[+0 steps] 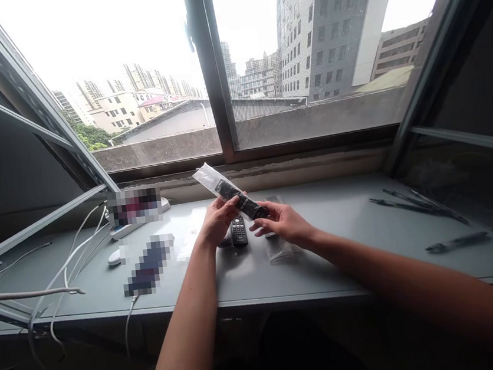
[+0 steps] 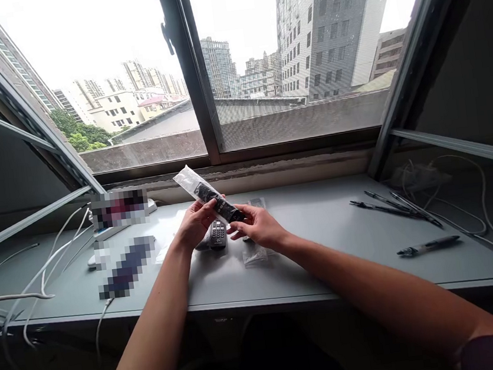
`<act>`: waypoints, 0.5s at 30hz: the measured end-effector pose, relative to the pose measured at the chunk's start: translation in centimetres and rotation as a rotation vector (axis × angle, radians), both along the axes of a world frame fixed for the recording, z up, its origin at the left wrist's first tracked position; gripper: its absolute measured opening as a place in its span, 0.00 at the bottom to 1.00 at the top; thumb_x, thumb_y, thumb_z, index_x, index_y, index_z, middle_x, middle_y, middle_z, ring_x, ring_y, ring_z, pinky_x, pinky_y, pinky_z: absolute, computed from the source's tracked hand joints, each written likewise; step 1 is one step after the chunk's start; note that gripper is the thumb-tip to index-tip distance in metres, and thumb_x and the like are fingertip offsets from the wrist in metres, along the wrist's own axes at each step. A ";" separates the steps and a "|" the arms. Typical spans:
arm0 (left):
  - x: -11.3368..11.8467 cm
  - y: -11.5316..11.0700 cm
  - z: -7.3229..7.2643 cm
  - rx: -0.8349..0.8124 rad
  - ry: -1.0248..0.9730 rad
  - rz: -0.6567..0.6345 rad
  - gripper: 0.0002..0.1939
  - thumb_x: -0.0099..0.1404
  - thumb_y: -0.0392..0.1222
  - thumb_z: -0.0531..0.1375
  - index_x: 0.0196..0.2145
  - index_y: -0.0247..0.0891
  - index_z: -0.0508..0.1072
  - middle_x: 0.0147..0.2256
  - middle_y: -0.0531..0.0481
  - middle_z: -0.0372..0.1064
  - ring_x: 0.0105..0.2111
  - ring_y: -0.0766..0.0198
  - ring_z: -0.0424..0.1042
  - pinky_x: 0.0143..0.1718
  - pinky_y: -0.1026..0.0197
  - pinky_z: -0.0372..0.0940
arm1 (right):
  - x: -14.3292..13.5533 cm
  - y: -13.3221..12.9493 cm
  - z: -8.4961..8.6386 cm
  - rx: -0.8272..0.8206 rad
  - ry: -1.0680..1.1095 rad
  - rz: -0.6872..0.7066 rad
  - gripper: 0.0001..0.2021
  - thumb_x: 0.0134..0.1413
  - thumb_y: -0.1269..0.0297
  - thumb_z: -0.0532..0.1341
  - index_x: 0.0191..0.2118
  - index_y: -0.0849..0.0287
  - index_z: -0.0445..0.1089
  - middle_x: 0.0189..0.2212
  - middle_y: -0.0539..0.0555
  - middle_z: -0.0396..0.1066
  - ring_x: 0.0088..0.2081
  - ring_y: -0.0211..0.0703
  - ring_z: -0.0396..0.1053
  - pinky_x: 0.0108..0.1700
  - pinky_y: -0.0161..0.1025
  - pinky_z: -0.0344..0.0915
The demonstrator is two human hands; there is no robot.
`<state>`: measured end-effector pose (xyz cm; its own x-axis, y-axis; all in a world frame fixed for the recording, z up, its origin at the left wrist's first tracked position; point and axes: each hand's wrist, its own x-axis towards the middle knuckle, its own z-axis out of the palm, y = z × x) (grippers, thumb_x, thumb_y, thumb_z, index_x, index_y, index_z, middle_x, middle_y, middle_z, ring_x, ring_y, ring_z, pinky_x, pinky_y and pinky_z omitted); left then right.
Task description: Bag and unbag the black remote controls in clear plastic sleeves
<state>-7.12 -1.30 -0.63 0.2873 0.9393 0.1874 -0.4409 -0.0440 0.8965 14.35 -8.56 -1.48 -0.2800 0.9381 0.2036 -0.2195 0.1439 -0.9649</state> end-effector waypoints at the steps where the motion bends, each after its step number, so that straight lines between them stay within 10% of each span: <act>1: 0.0 0.0 0.1 -0.008 -0.017 0.017 0.21 0.60 0.44 0.79 0.48 0.34 0.84 0.52 0.36 0.82 0.49 0.51 0.82 0.54 0.54 0.75 | 0.0 -0.1 0.0 -0.007 -0.004 0.000 0.28 0.61 0.67 0.75 0.65 0.61 0.72 0.43 0.58 0.84 0.45 0.52 0.86 0.50 0.51 0.85; 8: -0.1 0.3 0.7 -0.008 -0.289 0.178 0.19 0.69 0.42 0.73 0.54 0.38 0.76 0.58 0.38 0.79 0.57 0.50 0.81 0.59 0.49 0.75 | -0.1 -0.2 0.1 -0.074 -0.003 -0.027 0.24 0.59 0.68 0.77 0.58 0.62 0.73 0.46 0.61 0.85 0.48 0.54 0.86 0.48 0.48 0.86; 15: 0.0 -0.2 0.6 -0.048 -0.255 0.072 0.14 0.74 0.41 0.69 0.54 0.35 0.77 0.49 0.41 0.82 0.49 0.55 0.84 0.60 0.48 0.75 | 0.2 0.4 -0.9 -0.020 -0.094 0.006 0.34 0.50 0.57 0.82 0.58 0.62 0.72 0.30 0.53 0.82 0.29 0.47 0.82 0.28 0.39 0.79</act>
<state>-7.13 -1.45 -0.03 0.1691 0.9651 0.1998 -0.6503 -0.0431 0.7584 14.51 -8.13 -2.34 -0.3025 0.9400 0.1575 -0.1288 0.1234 -0.9840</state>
